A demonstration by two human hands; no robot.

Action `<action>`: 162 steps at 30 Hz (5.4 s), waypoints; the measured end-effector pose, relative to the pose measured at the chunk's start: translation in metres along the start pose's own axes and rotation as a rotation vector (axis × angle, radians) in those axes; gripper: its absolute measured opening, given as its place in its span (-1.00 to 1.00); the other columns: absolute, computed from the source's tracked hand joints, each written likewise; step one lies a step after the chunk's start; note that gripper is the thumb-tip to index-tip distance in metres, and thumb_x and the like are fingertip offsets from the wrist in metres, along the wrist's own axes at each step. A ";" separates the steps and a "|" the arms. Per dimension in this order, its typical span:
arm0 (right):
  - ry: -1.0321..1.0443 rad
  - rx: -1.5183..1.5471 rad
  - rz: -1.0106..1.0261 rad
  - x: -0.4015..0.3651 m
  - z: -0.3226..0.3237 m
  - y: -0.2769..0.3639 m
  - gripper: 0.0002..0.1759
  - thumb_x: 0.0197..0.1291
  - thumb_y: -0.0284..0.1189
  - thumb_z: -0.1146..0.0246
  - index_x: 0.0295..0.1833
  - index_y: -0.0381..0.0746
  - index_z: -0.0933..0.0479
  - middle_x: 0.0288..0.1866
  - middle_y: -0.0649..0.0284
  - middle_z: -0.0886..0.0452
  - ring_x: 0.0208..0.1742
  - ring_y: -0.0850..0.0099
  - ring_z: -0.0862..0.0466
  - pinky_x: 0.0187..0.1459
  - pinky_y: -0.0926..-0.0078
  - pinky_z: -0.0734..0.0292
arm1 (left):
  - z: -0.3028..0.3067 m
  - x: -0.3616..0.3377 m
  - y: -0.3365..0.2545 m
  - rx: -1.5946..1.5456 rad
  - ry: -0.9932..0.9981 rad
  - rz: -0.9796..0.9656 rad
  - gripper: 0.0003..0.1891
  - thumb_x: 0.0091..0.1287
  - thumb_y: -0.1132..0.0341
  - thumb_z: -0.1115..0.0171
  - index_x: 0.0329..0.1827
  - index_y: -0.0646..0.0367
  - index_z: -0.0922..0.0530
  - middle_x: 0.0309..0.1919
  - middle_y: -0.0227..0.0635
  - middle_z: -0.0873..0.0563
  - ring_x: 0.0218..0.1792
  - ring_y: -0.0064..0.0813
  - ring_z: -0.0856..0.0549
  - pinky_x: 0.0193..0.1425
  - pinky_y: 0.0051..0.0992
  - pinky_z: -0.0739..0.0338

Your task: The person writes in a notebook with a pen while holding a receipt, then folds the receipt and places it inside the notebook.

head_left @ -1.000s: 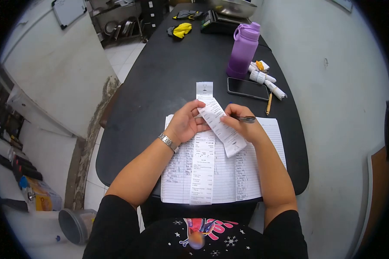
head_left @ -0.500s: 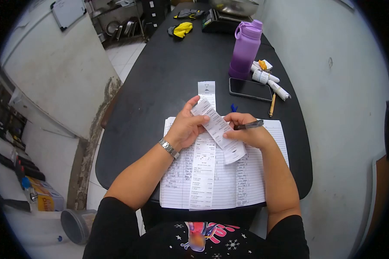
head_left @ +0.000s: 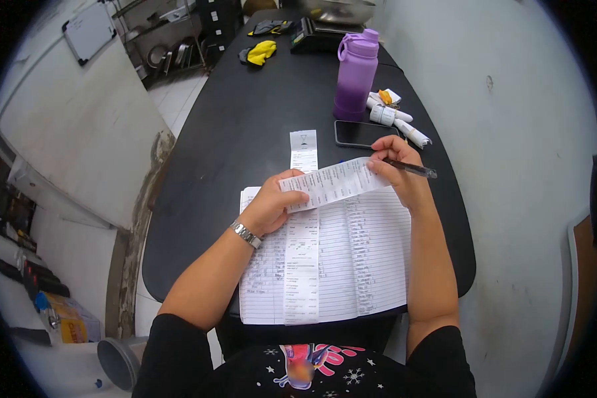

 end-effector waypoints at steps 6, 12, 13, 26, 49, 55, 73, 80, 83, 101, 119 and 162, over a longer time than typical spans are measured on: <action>0.247 0.031 -0.054 -0.006 -0.021 -0.001 -0.55 -0.05 -0.50 -0.37 0.03 -0.28 -0.50 -0.37 0.34 -0.63 -0.34 0.61 -0.58 -0.17 0.62 -0.43 | -0.019 -0.002 -0.006 -0.163 0.222 -0.007 -0.72 0.35 0.13 -0.13 -0.27 0.21 -0.56 -0.30 -0.26 -0.69 -0.23 -0.54 -0.67 -0.06 -0.45 -0.55; 0.353 -0.016 -0.029 -0.012 -0.050 0.001 -0.54 -0.02 -0.51 -0.38 0.06 -0.31 -0.50 -0.31 0.26 -0.66 -0.28 0.55 -0.63 -0.18 0.59 -0.46 | -0.027 -0.009 0.000 0.282 0.137 0.077 -0.84 0.31 0.29 -0.22 -0.26 0.23 -0.59 -0.36 -0.33 -0.69 -0.37 -0.67 -0.65 -0.27 -0.65 -0.56; 0.322 -0.055 -0.012 -0.010 -0.053 0.001 -0.58 0.03 -0.47 -0.35 0.06 -0.29 -0.51 -0.32 0.28 -0.65 -0.29 0.54 -0.62 -0.19 0.59 -0.46 | -0.029 -0.011 0.002 0.339 0.136 0.085 -0.86 0.28 0.34 -0.25 -0.25 0.24 -0.59 -0.36 -0.34 -0.69 -0.38 -0.70 -0.65 -0.30 -0.68 -0.55; -0.003 -0.009 -0.126 -0.007 -0.035 -0.015 -0.74 0.29 -0.25 -0.22 -0.18 -0.25 -0.46 -0.47 0.33 -0.57 -0.50 0.64 -0.54 -0.49 0.70 -0.45 | -0.003 -0.002 0.001 0.087 -0.197 -0.073 -0.91 0.33 0.43 -0.18 -0.18 0.25 -0.54 -0.27 -0.31 -0.70 -0.30 -0.65 -0.68 -0.19 -0.62 -0.60; 0.129 0.018 0.070 -0.014 -0.065 0.001 -0.61 0.22 -0.41 -0.20 0.13 -0.37 -0.53 0.14 -0.02 -0.53 -0.15 0.47 -0.62 -0.13 0.61 -0.55 | -0.008 -0.003 0.000 0.139 -0.169 -0.063 -0.85 0.32 0.46 -0.17 -0.10 0.30 -0.52 -0.20 -0.25 -0.69 -0.23 -0.59 -0.69 -0.10 -0.59 -0.60; 0.112 -0.050 0.128 -0.014 -0.062 0.005 -0.55 0.06 -0.56 -0.31 0.14 -0.31 -0.54 0.14 0.08 -0.54 -0.18 0.54 -0.52 -0.11 0.63 -0.45 | -0.012 -0.003 0.000 0.164 -0.119 -0.061 -0.81 0.31 0.46 -0.19 -0.05 0.33 -0.52 -0.17 -0.23 -0.69 -0.20 -0.58 -0.69 -0.06 -0.59 -0.61; 0.051 0.154 -0.035 -0.007 -0.054 -0.016 -0.74 0.27 -0.52 -0.08 -0.02 -0.36 -0.60 -0.07 0.09 -0.62 -0.13 0.39 -0.66 -0.09 0.52 -0.60 | -0.020 -0.006 -0.003 0.213 -0.074 -0.036 -0.77 0.29 0.43 -0.24 -0.04 0.33 -0.53 -0.16 -0.23 -0.71 -0.23 -0.62 -0.70 -0.11 -0.63 -0.60; 0.121 0.134 0.011 -0.009 -0.063 -0.011 -0.72 0.27 -0.61 0.02 -0.12 -0.35 -0.63 -0.07 0.10 -0.61 -0.12 0.38 -0.66 -0.08 0.51 -0.61 | -0.016 -0.004 -0.001 0.252 -0.078 -0.057 -0.76 0.29 0.43 -0.24 -0.03 0.34 -0.52 -0.16 -0.21 -0.71 -0.22 -0.61 -0.71 -0.12 -0.63 -0.60; 0.194 0.009 0.024 -0.011 -0.068 -0.008 -0.70 0.26 -0.62 0.02 -0.06 -0.37 -0.62 -0.03 0.12 -0.59 -0.07 0.36 -0.65 -0.01 0.49 -0.61 | -0.017 -0.004 -0.002 0.262 -0.086 -0.051 -0.76 0.29 0.43 -0.24 -0.03 0.34 -0.53 -0.17 -0.21 -0.72 -0.24 -0.62 -0.71 -0.13 -0.64 -0.60; 0.125 0.024 0.013 -0.009 -0.060 -0.009 -0.67 0.29 -0.58 0.03 0.04 -0.39 -0.58 -0.01 0.06 -0.58 -0.06 0.35 -0.64 0.03 0.47 -0.57 | -0.021 -0.007 -0.006 0.261 -0.100 -0.070 -0.86 0.30 0.40 -0.22 -0.18 0.29 -0.56 -0.31 -0.32 -0.73 -0.37 -0.70 -0.67 -0.27 -0.69 -0.55; 0.132 0.027 0.030 -0.008 -0.058 -0.006 -0.66 0.29 -0.56 0.04 0.05 -0.40 -0.56 0.05 0.09 -0.56 0.01 0.38 -0.62 0.08 0.49 -0.55 | -0.012 -0.003 -0.001 0.267 -0.110 -0.080 -0.93 0.26 0.44 -0.19 -0.25 0.22 -0.57 -0.46 -0.49 -0.66 -0.51 -0.81 -0.54 -0.44 -0.75 -0.41; 0.057 0.089 0.048 -0.005 -0.049 -0.013 -0.67 0.31 -0.55 0.03 0.07 -0.38 -0.56 0.02 0.13 -0.57 0.00 0.39 -0.62 0.08 0.46 -0.56 | -0.022 -0.005 -0.003 0.304 -0.046 -0.058 -0.81 0.13 0.54 -0.29 -0.19 0.28 -0.54 -0.29 -0.29 -0.71 -0.32 -0.63 -0.69 -0.17 -0.66 -0.59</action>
Point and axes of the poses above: each hand's wrist, its own x-axis towards the middle knuckle, its own z-axis out of the back of the hand, y = z × x, the point moved 9 cm from there along x, towards the middle knuckle
